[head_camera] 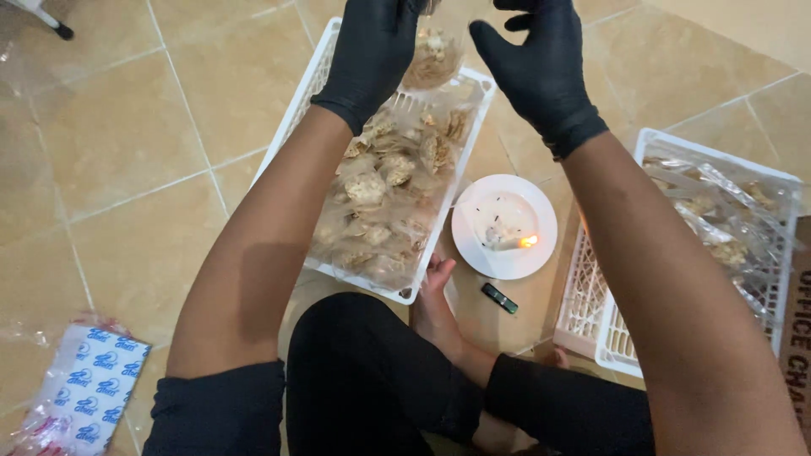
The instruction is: Sealing plastic bags of food items by melting the edges over a candle flame
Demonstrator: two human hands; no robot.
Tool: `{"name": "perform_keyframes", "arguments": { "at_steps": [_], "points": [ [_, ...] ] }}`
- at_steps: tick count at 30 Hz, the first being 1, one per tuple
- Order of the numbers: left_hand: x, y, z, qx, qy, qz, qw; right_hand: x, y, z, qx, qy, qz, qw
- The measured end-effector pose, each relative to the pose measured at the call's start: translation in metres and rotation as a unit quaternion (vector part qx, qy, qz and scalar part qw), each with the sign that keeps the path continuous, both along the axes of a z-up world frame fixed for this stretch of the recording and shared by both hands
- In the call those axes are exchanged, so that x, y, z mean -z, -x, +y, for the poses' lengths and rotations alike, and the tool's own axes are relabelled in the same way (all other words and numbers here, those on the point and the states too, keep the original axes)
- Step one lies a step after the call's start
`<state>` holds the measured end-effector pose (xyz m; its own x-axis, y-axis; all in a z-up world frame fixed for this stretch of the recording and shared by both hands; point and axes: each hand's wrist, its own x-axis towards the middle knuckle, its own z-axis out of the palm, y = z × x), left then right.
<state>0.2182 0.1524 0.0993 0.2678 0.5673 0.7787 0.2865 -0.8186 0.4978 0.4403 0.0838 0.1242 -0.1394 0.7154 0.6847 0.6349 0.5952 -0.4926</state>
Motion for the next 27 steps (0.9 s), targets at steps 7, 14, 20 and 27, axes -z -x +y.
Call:
{"name": "perform_keyframes", "arguments": {
  "at_steps": [7, 14, 20, 27],
  "points": [
    [-0.085, -0.017, -0.114, 0.189, 0.129, -0.017, 0.973, -0.049, -0.02, -0.125, -0.101, 0.171, 0.115, 0.973],
    [-0.029, -0.046, -0.247, 0.213, 0.298, -0.055, 0.929, -0.03, -0.011, -0.275, 0.117, 0.217, 0.261, 0.933],
    [0.058, -0.088, -0.338, 0.348, 0.508, -0.181, 0.767, 0.01, -0.033, -0.35, 0.196, 0.282, 0.387, 0.856],
    [0.078, -0.11, -0.361, 0.232, 0.436, -0.176, 0.852, 0.045, -0.059, -0.38, 0.227, 0.267, 0.418, 0.838]
  ]
}}
